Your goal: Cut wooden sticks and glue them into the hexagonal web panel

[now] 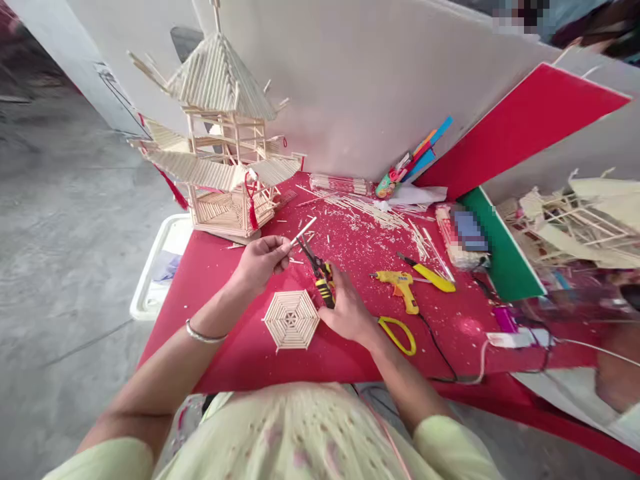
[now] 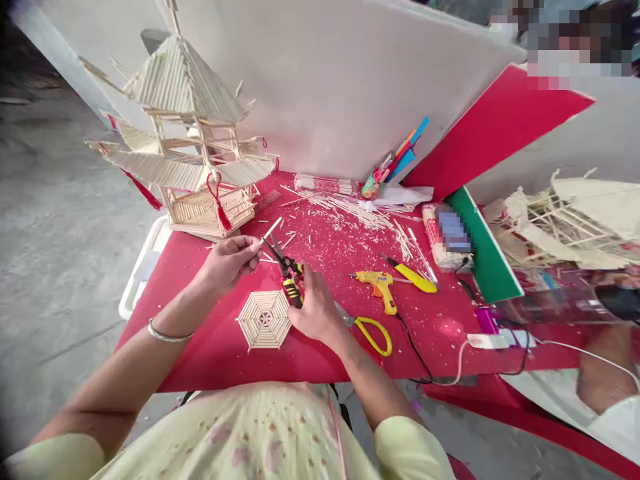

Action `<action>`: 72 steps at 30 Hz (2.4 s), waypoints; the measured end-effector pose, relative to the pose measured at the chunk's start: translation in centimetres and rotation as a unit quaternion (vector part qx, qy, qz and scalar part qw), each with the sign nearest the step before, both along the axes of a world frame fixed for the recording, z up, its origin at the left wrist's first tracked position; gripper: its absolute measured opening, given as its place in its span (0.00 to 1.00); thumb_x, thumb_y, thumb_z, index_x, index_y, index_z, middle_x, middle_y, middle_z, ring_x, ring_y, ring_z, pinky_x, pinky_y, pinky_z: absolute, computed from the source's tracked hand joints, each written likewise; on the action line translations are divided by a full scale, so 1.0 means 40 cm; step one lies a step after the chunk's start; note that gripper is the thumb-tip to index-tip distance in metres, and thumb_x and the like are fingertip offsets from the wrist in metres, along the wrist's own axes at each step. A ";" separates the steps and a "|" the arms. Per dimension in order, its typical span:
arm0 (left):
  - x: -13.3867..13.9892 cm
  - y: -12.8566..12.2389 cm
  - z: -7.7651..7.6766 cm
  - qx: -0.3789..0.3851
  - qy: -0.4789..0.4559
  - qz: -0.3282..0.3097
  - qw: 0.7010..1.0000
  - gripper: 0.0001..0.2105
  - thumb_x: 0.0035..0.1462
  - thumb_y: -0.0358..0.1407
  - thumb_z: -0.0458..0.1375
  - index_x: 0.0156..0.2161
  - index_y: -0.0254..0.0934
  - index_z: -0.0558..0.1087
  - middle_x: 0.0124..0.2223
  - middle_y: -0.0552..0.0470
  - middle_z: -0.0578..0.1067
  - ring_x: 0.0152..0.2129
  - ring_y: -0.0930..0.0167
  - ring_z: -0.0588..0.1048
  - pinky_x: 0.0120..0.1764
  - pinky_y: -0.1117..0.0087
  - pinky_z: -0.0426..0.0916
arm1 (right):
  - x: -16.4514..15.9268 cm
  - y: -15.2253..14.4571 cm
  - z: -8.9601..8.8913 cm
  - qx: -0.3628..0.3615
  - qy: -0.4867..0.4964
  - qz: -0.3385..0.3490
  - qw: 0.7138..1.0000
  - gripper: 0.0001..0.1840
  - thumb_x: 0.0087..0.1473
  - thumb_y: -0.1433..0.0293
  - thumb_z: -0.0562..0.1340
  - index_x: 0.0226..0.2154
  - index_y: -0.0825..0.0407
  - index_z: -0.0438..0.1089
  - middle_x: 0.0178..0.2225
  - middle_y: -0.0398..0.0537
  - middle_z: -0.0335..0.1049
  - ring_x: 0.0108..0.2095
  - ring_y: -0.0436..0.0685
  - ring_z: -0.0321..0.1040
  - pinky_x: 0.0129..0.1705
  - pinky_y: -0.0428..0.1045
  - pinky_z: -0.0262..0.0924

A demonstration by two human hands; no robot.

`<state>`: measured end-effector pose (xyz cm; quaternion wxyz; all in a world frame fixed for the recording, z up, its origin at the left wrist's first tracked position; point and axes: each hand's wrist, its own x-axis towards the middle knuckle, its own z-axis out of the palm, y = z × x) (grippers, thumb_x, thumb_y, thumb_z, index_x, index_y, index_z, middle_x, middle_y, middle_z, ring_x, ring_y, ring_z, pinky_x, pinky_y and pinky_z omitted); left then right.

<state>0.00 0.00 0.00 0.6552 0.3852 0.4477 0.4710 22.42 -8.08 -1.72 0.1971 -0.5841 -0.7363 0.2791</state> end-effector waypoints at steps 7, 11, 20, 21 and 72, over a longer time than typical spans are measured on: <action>0.018 -0.014 -0.005 0.062 0.028 -0.011 0.998 0.10 0.54 0.39 0.68 0.32 0.32 0.76 0.20 0.55 0.71 0.16 0.80 0.64 0.20 0.77 0.57 | -0.018 0.024 0.014 0.041 -0.035 0.015 0.998 0.53 0.49 0.72 0.64 0.72 0.54 0.41 0.58 0.65 0.62 0.57 0.72 0.63 0.59 0.69 0.63; 0.017 -0.017 -0.010 0.067 0.035 -0.004 0.997 0.10 0.55 0.38 0.67 0.31 0.32 0.76 0.20 0.54 0.71 0.16 0.79 0.65 0.21 0.77 0.58 | -0.019 0.032 0.025 0.053 -0.052 0.027 0.997 0.52 0.49 0.71 0.64 0.71 0.56 0.43 0.57 0.66 0.63 0.55 0.72 0.64 0.58 0.68 0.64; 0.007 -0.027 -0.009 0.088 0.036 -0.010 0.995 0.13 0.55 0.41 0.69 0.30 0.33 0.74 0.21 0.53 0.73 0.16 0.78 0.66 0.22 0.76 0.61 | -0.025 0.027 0.010 0.061 -0.022 0.010 0.998 0.44 0.50 0.73 0.63 0.68 0.53 0.50 0.54 0.61 0.68 0.52 0.68 0.68 0.54 0.64 0.67; 0.006 -0.029 -0.006 0.096 0.040 -0.018 0.994 0.13 0.56 0.42 0.69 0.31 0.33 0.75 0.22 0.52 0.74 0.17 0.78 0.67 0.22 0.76 0.61 | -0.024 0.026 0.007 0.067 -0.017 0.004 0.998 0.44 0.50 0.73 0.64 0.67 0.53 0.51 0.54 0.61 0.68 0.52 0.68 0.68 0.54 0.64 0.67; 0.019 -0.087 -0.015 0.094 0.118 -0.046 0.988 0.24 0.63 0.44 0.63 0.60 0.34 0.73 0.25 0.56 0.74 0.13 0.77 0.69 0.18 0.77 0.65 | 0.127 0.007 0.034 0.036 0.029 -0.046 0.998 0.49 0.48 0.74 0.62 0.71 0.45 0.49 0.57 0.56 0.65 0.56 0.68 0.66 0.58 0.65 0.64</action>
